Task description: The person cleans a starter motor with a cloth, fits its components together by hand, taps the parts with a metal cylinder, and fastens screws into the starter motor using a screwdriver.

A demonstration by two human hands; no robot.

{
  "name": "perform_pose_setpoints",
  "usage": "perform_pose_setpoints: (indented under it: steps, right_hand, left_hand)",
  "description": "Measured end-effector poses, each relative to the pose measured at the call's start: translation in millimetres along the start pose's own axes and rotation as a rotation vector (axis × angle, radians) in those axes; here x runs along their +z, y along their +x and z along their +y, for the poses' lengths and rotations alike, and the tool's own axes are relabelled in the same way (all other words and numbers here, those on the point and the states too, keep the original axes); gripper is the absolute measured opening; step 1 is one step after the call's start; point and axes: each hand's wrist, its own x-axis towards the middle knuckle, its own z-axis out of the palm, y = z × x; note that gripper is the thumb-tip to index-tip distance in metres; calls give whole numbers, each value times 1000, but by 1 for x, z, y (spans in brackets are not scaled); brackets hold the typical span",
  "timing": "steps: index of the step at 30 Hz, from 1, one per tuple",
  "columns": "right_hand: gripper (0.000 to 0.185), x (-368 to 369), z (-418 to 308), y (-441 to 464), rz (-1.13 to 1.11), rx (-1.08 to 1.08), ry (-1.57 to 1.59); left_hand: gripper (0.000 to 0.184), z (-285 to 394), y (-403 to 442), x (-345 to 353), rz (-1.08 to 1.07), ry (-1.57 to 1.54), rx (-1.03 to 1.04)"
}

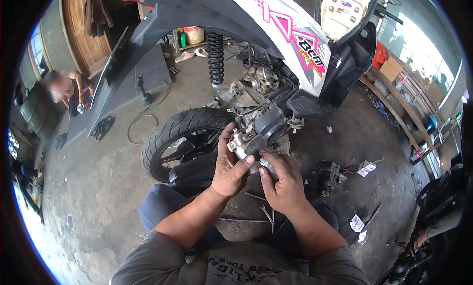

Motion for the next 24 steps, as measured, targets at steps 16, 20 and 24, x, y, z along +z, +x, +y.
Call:
perform_pose_setpoints:
  steps: [16,20,24]
  right_hand:
    - [35,-3,-3,2,-8,43,-15]
    - [38,-2,-3,0,7,46,-28]
    - [43,1,-3,-4,12,48,-56]
  left_hand:
    - [78,-6,0,-1,26,96,-3]
    - [72,-8,-2,0,35,161,44]
    - [64,-7,-3,4,57,195,75]
